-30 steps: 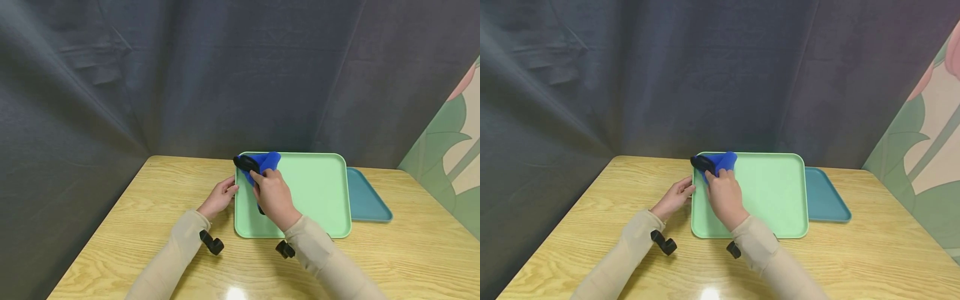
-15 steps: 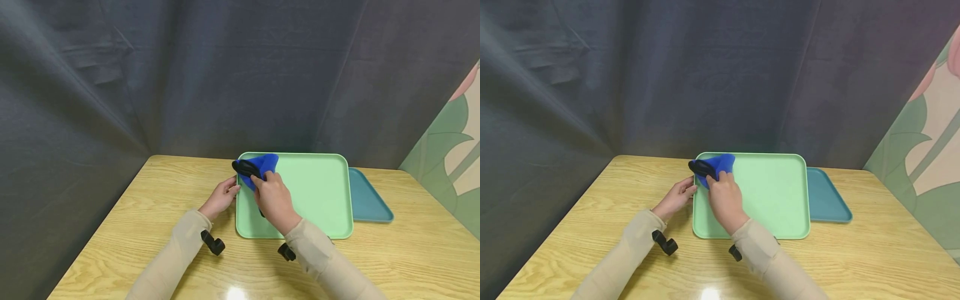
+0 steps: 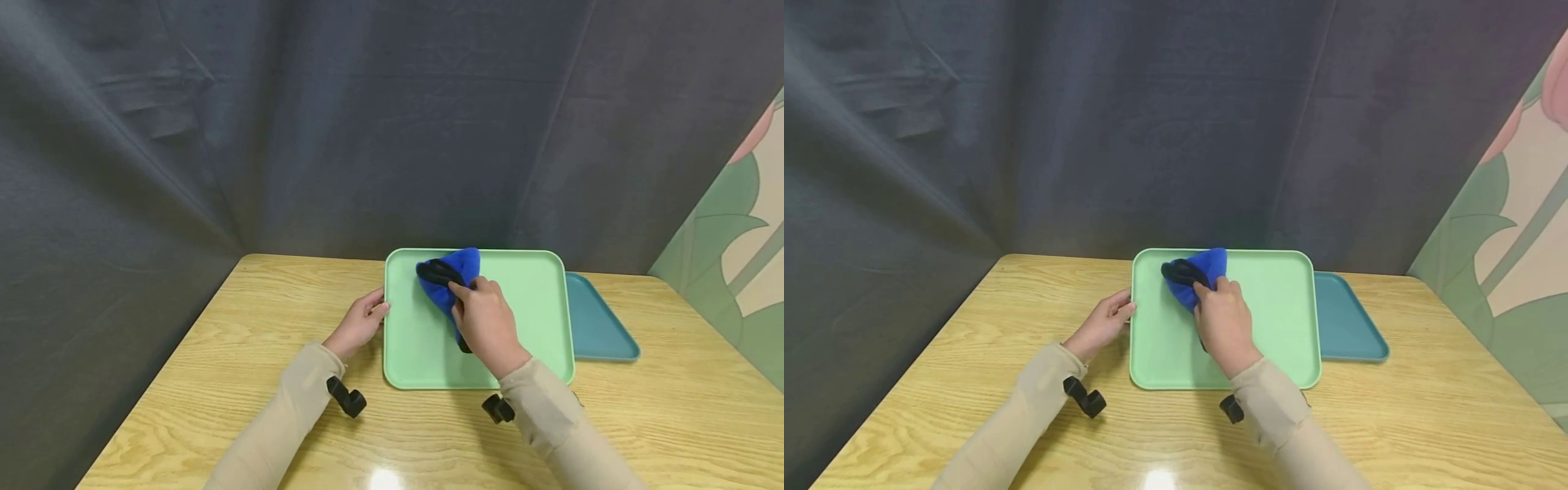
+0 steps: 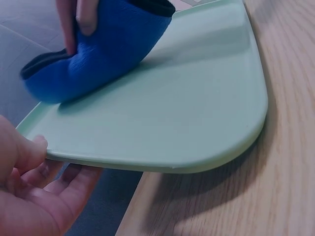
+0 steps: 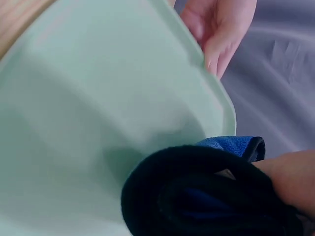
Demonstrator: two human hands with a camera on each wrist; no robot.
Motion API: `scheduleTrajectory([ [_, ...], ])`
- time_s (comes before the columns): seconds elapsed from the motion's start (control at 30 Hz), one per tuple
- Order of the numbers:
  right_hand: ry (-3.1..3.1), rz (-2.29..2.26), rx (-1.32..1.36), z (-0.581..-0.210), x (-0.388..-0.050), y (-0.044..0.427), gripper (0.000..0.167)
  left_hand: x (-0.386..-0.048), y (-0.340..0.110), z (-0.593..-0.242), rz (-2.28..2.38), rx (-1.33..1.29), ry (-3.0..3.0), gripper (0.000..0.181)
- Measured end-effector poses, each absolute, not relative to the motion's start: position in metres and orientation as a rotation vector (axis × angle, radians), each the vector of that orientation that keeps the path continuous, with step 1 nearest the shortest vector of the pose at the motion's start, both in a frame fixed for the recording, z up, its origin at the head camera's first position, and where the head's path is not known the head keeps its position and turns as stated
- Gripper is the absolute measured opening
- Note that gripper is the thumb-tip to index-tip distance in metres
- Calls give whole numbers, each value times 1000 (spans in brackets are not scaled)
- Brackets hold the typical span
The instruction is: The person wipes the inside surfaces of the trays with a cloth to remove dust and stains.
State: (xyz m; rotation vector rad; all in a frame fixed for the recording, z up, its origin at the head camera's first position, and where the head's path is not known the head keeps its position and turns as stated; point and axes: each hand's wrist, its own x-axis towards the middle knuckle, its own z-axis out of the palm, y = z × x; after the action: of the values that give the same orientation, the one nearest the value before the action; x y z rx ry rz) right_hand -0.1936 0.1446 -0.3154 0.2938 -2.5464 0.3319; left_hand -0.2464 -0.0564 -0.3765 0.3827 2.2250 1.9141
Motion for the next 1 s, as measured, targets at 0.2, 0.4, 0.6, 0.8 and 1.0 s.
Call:
scheduleTrajectory([
  [0.2, -2557, 358, 231, -317, -194, 171, 30, -247, -56, -377, 1899, 374, 2234, 44],
  [0.4, -2545, 383, 175, -317, -193, 193, 30, -246, -55, -375, 1889, 341, 2252, 43],
  [0.6, -2525, 367, 151, -320, -193, 214, 29, -245, -54, -375, 1900, 366, 2256, 44],
  [0.8, -2508, 376, 105, -322, -189, 233, 30, -245, -54, -375, 1906, 352, 2257, 44],
  [1.0, -2508, 412, 48, -323, -186, 251, 32, -245, -54, -376, 1900, 323, 2256, 44],
])
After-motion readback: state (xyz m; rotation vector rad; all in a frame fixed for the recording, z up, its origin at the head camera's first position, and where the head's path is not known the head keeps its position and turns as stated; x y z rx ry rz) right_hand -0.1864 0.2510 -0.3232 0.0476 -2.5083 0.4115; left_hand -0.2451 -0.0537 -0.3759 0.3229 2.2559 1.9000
